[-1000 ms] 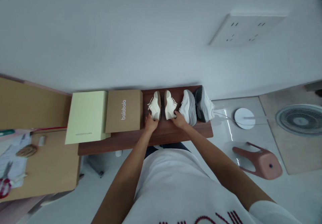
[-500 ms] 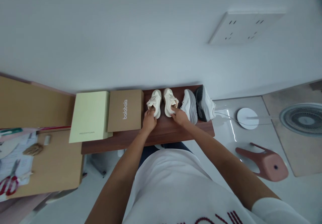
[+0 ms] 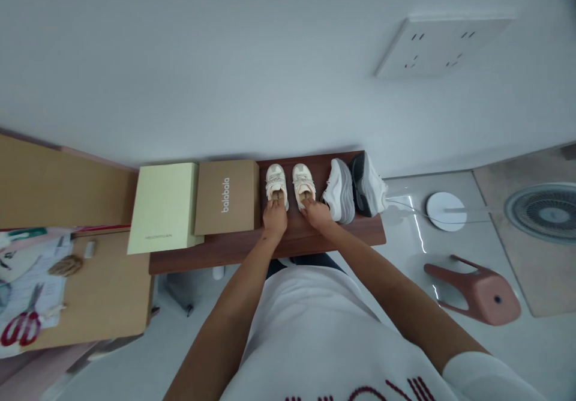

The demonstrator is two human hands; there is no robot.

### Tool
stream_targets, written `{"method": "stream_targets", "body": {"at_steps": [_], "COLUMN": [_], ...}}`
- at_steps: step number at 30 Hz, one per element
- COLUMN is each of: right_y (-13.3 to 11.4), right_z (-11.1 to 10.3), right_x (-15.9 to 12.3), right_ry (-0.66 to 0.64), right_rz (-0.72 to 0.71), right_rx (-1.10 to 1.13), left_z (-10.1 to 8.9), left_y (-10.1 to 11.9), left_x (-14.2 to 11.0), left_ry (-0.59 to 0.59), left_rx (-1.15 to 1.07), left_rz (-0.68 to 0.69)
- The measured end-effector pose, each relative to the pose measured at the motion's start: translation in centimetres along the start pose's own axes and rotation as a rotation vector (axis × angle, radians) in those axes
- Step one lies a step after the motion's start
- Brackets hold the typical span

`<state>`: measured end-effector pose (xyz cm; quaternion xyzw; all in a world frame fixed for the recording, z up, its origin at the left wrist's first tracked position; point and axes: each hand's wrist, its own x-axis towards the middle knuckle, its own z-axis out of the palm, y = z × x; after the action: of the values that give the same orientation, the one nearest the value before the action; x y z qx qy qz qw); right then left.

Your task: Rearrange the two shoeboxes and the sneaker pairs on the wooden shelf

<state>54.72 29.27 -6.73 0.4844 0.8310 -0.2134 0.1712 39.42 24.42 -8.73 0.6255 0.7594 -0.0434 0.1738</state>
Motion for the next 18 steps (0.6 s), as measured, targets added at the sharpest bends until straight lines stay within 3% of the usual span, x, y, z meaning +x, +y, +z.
{"method": "stream_targets", "body": {"at_steps": [5,9,14,18], "right_y": [0.0,1.3,6.4,12.0], "right_z": [0.3,0.1,-0.1,0.2], "right_x": [-0.5,-1.9,-4.6,-6.1], "right_ry": [-0.021,0.093,0.361,0.544], "right_rz": [0.003,-0.004,0.026,0.122], "right_rx": [0.047,0.156,0.313,0.397], "left_z": [0.2,-0.7,-1.6,-0.2], "left_y": [0.3,1.0,4.4,8.4], "left_x": [-0.5,-0.8,-0.7,-0.6], "left_ry": [-0.026,0.046,0.121,0.086], "left_rx": [0.029,-0.020,-0.186,-0.393], "left_rz": [-0.011,0.032,0.176,0.258]}}
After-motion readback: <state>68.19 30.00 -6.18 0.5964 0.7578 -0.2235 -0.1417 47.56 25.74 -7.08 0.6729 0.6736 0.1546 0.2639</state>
